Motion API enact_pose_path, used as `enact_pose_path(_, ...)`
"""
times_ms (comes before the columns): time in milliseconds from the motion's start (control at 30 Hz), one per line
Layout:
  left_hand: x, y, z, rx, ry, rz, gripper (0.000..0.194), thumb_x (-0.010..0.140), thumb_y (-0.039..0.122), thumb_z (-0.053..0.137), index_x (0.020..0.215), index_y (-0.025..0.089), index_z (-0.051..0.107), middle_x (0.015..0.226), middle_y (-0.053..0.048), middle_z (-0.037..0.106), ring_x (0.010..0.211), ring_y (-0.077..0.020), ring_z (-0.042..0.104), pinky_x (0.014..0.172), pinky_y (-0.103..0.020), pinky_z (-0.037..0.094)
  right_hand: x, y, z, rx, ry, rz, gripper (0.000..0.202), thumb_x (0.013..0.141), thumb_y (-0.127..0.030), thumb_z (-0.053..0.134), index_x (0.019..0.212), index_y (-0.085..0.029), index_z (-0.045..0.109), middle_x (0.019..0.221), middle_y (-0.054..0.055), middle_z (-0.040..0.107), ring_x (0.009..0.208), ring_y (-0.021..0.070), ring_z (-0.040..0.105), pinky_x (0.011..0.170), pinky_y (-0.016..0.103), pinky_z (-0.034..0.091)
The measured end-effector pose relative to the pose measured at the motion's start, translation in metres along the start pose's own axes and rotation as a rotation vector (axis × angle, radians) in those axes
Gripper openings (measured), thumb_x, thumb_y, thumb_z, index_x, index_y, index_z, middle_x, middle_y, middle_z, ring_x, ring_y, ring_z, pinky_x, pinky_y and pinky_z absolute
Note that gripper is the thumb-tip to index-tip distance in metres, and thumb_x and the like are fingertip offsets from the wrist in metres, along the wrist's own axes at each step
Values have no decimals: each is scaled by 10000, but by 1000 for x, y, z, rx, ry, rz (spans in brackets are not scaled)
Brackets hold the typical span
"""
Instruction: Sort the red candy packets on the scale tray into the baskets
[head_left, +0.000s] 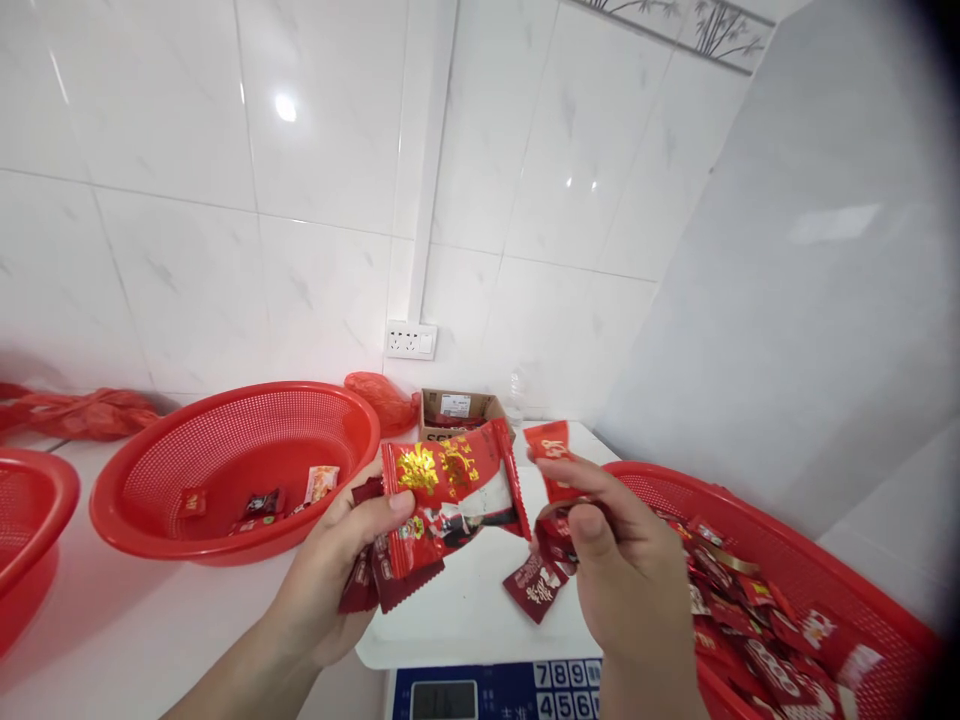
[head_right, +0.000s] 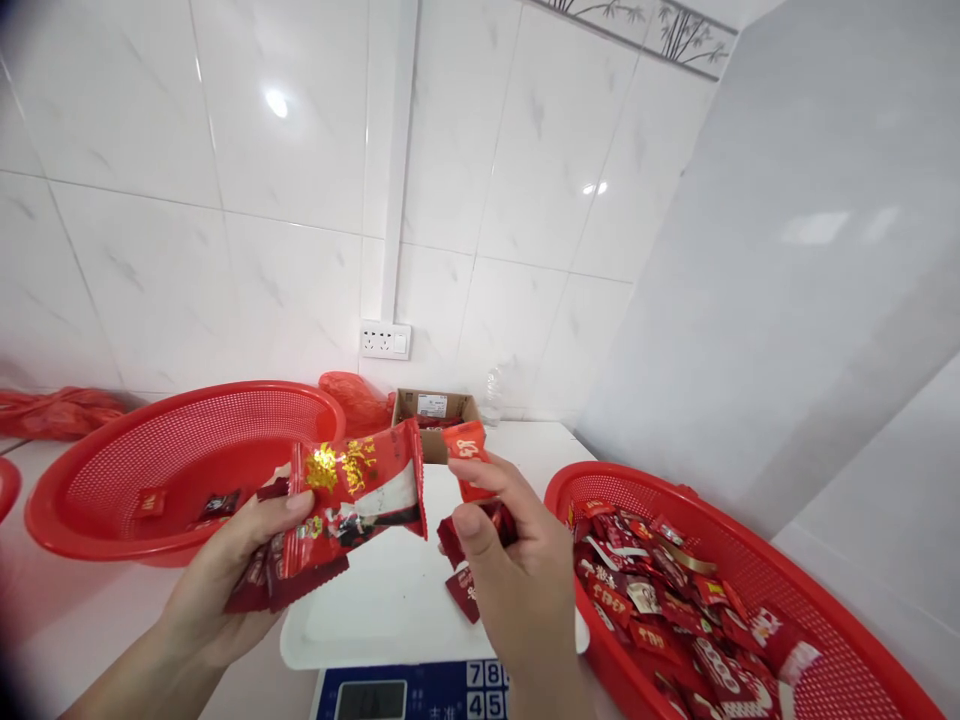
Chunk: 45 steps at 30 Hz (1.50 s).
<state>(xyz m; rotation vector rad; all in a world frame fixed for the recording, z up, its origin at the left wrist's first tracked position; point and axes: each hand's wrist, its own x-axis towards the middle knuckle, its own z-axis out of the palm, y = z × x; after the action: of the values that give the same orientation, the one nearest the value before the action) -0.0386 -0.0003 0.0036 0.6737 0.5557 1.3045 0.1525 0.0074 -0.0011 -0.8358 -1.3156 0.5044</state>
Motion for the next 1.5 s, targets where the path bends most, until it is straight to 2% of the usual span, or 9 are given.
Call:
enact_pose_path(100,-5,1,3,40,-30,4,398,652,223,820,1035,184,722,907,-92,783,876,-324,734,765,-390,589,5,0,3,55,-320,121,427,777,-590,678,950,-206,744,750,39,675,526,123,547,454,224,475)
enact_pose_path(167,-6,0,5,70,-42,11,390,648,222,823,1025,186,728,894,-89,782,885,-324,731,775,-393,582,2,-4,9,101,-412,271,391,776,-564,687,859,-183,721,590,-10,569,469,99,474,416,200,433)
enact_pose_path(267,-4,-2,5,99,-48,18,386,662,247,827,1032,201,725,888,-82,779,867,-307,729,781,-392,572,-5,-12,19,118,-279,395,346,749,-519,720,747,-173,697,531,-41,485,457,80,420,403,183,414)
enact_pose_path(500,3,-12,2,240,-124,56,347,719,311,801,1042,209,724,856,-69,756,713,-211,691,666,-297,530,-6,-18,25,42,-97,306,366,758,-538,688,832,-180,715,526,-26,545,458,98,443,415,201,415)
enact_pose_path(833,-1,-5,7,133,-16,11,262,698,302,815,922,197,729,885,-72,760,784,-238,701,693,-307,542,-4,-15,15,109,-353,365,356,774,-512,700,876,-171,717,531,-47,476,454,70,383,394,170,359)
enact_pose_path(1133,6,-25,-4,342,-78,67,342,689,455,812,831,180,664,593,28,581,470,-76,480,449,-172,386,-9,-15,25,16,-156,253,287,829,-450,642,952,-212,744,765,35,704,582,137,588,490,226,506)
enact_pose_path(1267,7,-28,-5,413,-56,85,400,721,549,749,759,169,627,510,41,529,399,-59,380,366,-160,279,-7,-12,24,18,-364,271,258,832,-424,665,968,-214,727,662,-4,636,496,95,484,449,202,433)
enact_pose_path(1400,4,-17,-3,293,-51,133,337,703,466,796,850,180,696,631,15,618,477,-82,486,456,-189,424,-3,-6,16,85,-465,289,320,772,-489,730,918,-205,717,612,-16,585,525,108,494,475,211,426)
enact_pose_path(1500,3,-10,-9,334,-177,110,283,730,392,790,912,185,724,664,-3,650,538,-119,559,589,-255,511,2,0,6,203,-434,255,418,783,-613,664,850,-202,699,732,29,657,626,144,575,576,248,491)
